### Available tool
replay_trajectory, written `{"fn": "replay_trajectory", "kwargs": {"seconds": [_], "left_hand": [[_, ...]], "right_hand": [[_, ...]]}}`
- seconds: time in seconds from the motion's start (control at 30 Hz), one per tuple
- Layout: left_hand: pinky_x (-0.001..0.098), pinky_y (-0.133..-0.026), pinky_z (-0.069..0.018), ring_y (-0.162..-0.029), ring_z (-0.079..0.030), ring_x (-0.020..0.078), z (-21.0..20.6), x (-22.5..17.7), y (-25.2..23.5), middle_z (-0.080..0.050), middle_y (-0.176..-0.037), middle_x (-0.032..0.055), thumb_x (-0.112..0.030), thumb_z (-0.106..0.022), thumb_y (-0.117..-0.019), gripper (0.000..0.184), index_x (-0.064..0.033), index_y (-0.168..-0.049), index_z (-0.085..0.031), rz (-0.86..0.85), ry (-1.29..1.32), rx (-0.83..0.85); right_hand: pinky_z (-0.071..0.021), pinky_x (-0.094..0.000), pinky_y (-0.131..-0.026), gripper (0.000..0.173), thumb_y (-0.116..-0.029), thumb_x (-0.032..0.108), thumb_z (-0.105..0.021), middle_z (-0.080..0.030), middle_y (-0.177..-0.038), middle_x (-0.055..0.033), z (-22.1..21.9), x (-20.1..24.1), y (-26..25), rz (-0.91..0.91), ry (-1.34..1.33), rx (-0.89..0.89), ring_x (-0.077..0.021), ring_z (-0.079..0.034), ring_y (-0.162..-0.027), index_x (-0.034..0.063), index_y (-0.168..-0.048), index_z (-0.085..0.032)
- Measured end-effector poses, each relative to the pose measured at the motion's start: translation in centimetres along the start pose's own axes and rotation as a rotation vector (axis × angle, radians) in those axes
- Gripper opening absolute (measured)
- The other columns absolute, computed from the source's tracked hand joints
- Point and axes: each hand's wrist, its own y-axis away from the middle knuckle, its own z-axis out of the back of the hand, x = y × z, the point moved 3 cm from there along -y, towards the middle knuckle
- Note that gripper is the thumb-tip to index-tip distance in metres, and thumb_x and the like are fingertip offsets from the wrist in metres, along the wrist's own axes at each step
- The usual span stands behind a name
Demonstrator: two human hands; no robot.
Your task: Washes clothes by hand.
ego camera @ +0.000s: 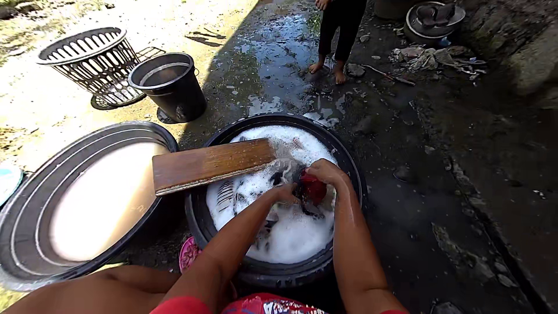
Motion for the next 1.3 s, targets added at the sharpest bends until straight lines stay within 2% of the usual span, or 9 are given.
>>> {"fn": "replay_trajectory", "kwargs": {"seconds": [0.2,0.37,0.47,0.6,0.73,1.0,1.07,1.2,1.3], "left_hand": [[0.0481,-0.125,-0.0280,-0.153,-0.030,0.0386,4.1,-3.8,4.6,-0.021,-0.166,0.0311,-0.036,-0.083,-0.0854,0.111,0.0027,-0.163,-0.013,-0.228,0.296,-0.534],[0.0333,-0.107,-0.0487,-0.118,-0.064,0.0175,4.6,-5.5,5.7,-0.065,-0.129,0.0222,-0.020,-0.062,-0.1021,0.048,0.0092,-0.139,-0.053,-0.542,0.480,-0.518],[0.0212,-0.089,-0.0525,-0.093,-0.063,0.0009,5.3,-5.7,6.4,-0.067,-0.104,0.0087,-0.011,-0.055,-0.1041,0.025,0.0090,-0.117,-0.063,-0.668,0.580,-0.497],[0.0211,-0.082,-0.0520,-0.084,-0.061,-0.0015,7.7,-5.0,8.4,-0.069,-0.094,0.0040,-0.007,-0.053,-0.1045,0.021,0.0062,-0.108,-0.068,-0.689,0.557,-0.713],[0.0387,-0.106,-0.0476,-0.116,-0.065,0.0207,9.9,-2.8,10.9,-0.070,-0.120,0.0199,-0.005,-0.051,-0.1038,0.026,0.0096,-0.112,-0.071,-0.696,0.313,-0.952],[0.0188,-0.057,-0.0512,-0.057,-0.059,-0.0007,10.4,-0.9,12.0,-0.064,-0.064,-0.0075,-0.010,-0.043,-0.1075,0.038,-0.0124,-0.076,-0.064,-0.609,0.867,-0.737],[0.0256,-0.062,-0.0566,-0.064,-0.064,0.0048,10.2,0.3,10.9,-0.066,-0.072,-0.0033,-0.030,-0.036,-0.1127,0.041,-0.0118,-0.088,-0.064,-0.432,0.983,-0.679],[0.0533,-0.095,-0.0496,-0.105,-0.064,0.0384,8.6,3.7,6.4,-0.065,-0.117,0.0291,-0.027,-0.044,-0.1120,0.041,0.0062,-0.128,-0.062,0.050,0.490,-0.838],[0.0529,-0.116,-0.0389,-0.137,-0.051,0.0428,6.0,4.2,4.2,-0.052,-0.145,0.0310,-0.022,-0.052,-0.1076,0.043,0.0048,-0.142,-0.054,0.118,0.186,-0.719]], "right_hand": [[-0.0395,-0.0365,-0.062,0.037,-0.1056,0.012,-0.055,-0.048,-0.063,-0.0053,5.5,7.2,6.3,0.352,-0.253,-0.440,-0.0145,-0.046,-0.061,0.0004,-0.071,-0.058],[-0.0524,-0.0105,-0.064,0.025,-0.1042,0.008,-0.052,-0.066,-0.074,0.0175,10.0,11.2,12.1,0.844,-0.605,-0.764,0.0100,-0.060,-0.066,0.0160,-0.087,-0.069],[-0.0550,-0.0093,-0.073,0.025,-0.1054,0.007,-0.051,-0.069,-0.082,0.0220,13.0,11.5,14.7,0.972,-0.560,-0.925,0.0113,-0.064,-0.075,0.0200,-0.094,-0.069],[-0.0551,-0.0128,-0.083,0.018,-0.1064,0.014,-0.053,-0.071,-0.097,0.0164,14.8,7.8,15.5,0.939,-0.376,-1.103,0.0080,-0.066,-0.088,0.0122,-0.105,-0.071],[-0.0531,-0.0141,-0.082,0.020,-0.1052,0.012,-0.051,-0.067,-0.093,0.0118,13.9,4.0,14.3,0.700,-0.407,-1.108,0.0093,-0.062,-0.085,0.0033,-0.101,-0.069],[-0.0521,-0.0122,-0.069,0.022,-0.1059,0.008,-0.051,-0.064,-0.077,0.0131,11.5,4.2,9.5,0.579,-0.715,-1.075,0.0093,-0.060,-0.069,0.0051,-0.093,-0.068],[-0.0521,-0.0145,-0.071,0.020,-0.1054,0.008,-0.053,-0.066,-0.080,0.0064,11.3,4.1,7.0,0.495,-0.620,-1.077,0.0060,-0.060,-0.072,0.0012,-0.096,-0.069],[-0.0461,-0.0576,-0.101,0.027,-0.1051,0.007,-0.054,-0.066,-0.121,-0.0291,6.7,2.4,0.2,0.168,-0.196,-0.707,-0.0414,-0.063,-0.113,-0.0080,-0.124,-0.066],[-0.0491,-0.0516,-0.098,0.027,-0.1026,0.011,-0.058,-0.067,-0.118,-0.0282,0.3,0.8,-3.8,-0.053,-0.068,-0.220,-0.0370,-0.066,-0.107,-0.0085,-0.119,-0.067]]}}
